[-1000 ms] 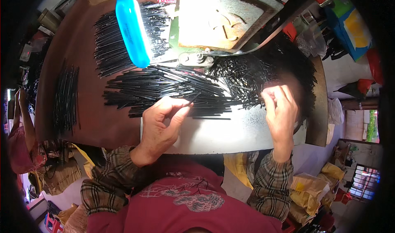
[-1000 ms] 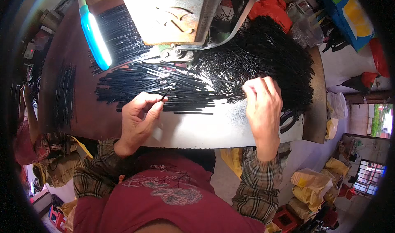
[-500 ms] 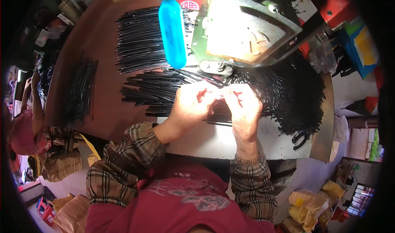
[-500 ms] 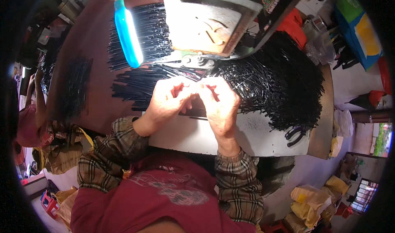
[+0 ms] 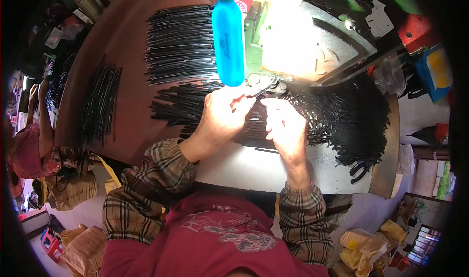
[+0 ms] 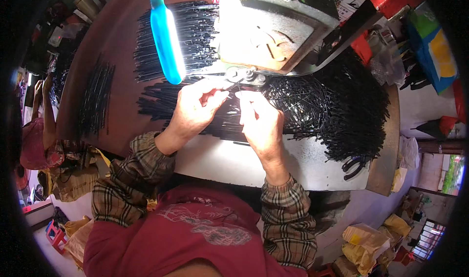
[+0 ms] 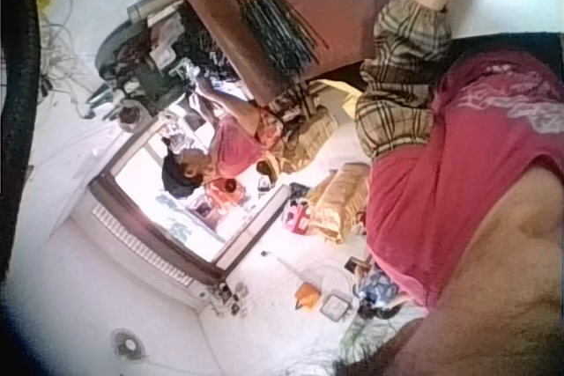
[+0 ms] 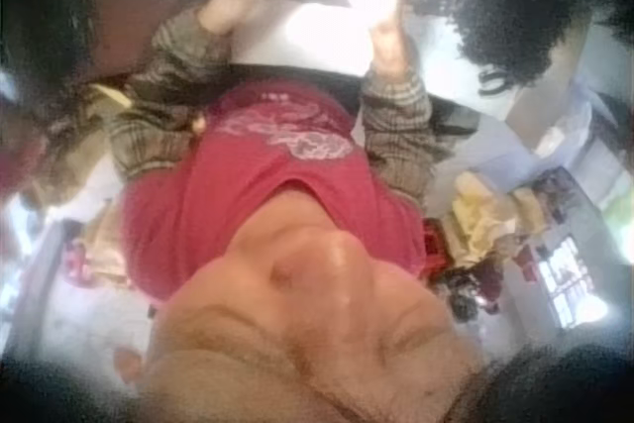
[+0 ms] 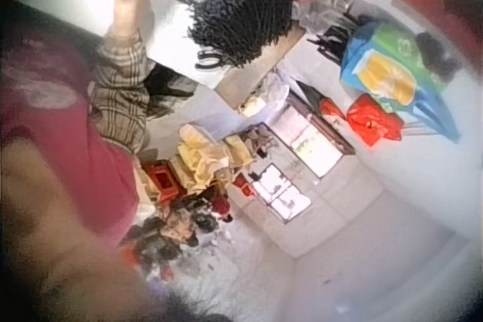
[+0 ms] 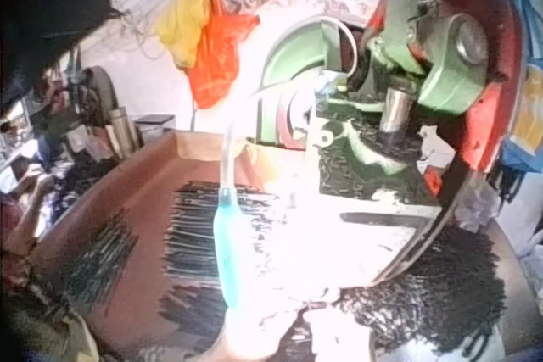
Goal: The person aligns small black rods by hand, then inserts them into a machine press for crimping or assembly.
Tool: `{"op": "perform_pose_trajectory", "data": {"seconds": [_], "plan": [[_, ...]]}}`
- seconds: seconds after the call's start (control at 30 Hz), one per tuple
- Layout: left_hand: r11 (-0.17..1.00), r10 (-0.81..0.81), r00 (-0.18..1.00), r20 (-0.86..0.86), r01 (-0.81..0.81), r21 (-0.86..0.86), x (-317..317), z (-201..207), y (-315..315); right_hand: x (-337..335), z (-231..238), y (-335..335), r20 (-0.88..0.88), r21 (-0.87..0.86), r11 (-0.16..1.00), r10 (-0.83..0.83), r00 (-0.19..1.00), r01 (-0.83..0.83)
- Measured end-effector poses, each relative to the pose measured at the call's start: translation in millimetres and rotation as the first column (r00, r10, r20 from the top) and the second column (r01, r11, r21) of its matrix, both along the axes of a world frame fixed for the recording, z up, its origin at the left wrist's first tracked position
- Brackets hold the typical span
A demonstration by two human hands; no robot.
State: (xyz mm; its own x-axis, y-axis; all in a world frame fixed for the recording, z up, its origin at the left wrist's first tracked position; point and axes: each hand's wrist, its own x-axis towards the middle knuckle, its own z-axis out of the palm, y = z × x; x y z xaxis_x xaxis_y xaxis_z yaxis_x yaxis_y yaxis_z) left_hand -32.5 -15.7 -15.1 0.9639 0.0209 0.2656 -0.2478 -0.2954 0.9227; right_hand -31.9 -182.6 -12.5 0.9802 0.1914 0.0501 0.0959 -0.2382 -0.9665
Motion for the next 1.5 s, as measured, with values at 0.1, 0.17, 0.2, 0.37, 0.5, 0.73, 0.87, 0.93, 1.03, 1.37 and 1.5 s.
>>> {"op": "perform_pose_trajectory", "data": {"seconds": [0.1, 0.17, 0.2, 0.37, 0.5, 0.73, 0.87, 0.93, 1.03, 1.37, 1.5], "plan": [[1.000, 0.011, 1.000, -0.019, -0.011, -0.005, 0, -8, 1, 0, 0, 3, -0.022, 0.019, 1.000, -0.009, 1.000, 0.010], [1.000, 0.004, 1.000, -0.025, -0.004, -0.017, 1, -10, 1, 1, -1, 2, -0.024, 0.029, 0.999, -0.032, 0.999, 0.033], [1.000, 0.006, 0.999, -0.033, -0.005, 0.011, 1, -9, 1, 1, -4, 0, 0.034, -0.059, 0.997, -0.042, 0.999, 0.044], [1.000, 0.023, 0.999, 0.048, -0.023, -0.006, 2, -16, 1, 6, -8, 2, 0.287, -0.197, 0.977, -0.023, 0.958, 0.082], [0.999, 0.015, 0.999, 0.028, -0.014, -0.040, 2, -13, -1, 5, -7, 2, 0.377, -0.276, 0.953, -0.015, 0.926, 0.128], [0.999, -0.038, 0.996, -0.082, 0.038, -0.001, 0, -10, 2, 2, 0, 0, 0.288, -0.308, 0.944, -0.024, 0.957, 0.117], [0.999, -0.041, 0.995, -0.088, 0.040, -0.011, 2, -17, 2, 5, -7, 0, 0.321, -0.247, 0.959, -0.056, 0.946, 0.140], [0.999, -0.045, 0.996, -0.073, 0.044, -0.005, 2, -16, 1, 8, -11, 0, 0.426, -0.177, 0.973, -0.057, 0.903, 0.145], [0.998, -0.050, 0.992, -0.112, 0.052, 0.017, 1, -13, 2, 7, -12, -1, 0.348, -0.187, 0.973, -0.067, 0.935, 0.139], [0.999, -0.046, 0.993, -0.106, 0.046, -0.004, 1, -14, 2, 8, -12, -1, 0.331, -0.205, 0.968, -0.069, 0.941, 0.143], [0.998, -0.060, 0.998, 0.027, 0.059, 0.022, 5, -16, 5, 12, -17, -1, 0.369, -0.166, 0.975, -0.079, 0.926, 0.149]]}}
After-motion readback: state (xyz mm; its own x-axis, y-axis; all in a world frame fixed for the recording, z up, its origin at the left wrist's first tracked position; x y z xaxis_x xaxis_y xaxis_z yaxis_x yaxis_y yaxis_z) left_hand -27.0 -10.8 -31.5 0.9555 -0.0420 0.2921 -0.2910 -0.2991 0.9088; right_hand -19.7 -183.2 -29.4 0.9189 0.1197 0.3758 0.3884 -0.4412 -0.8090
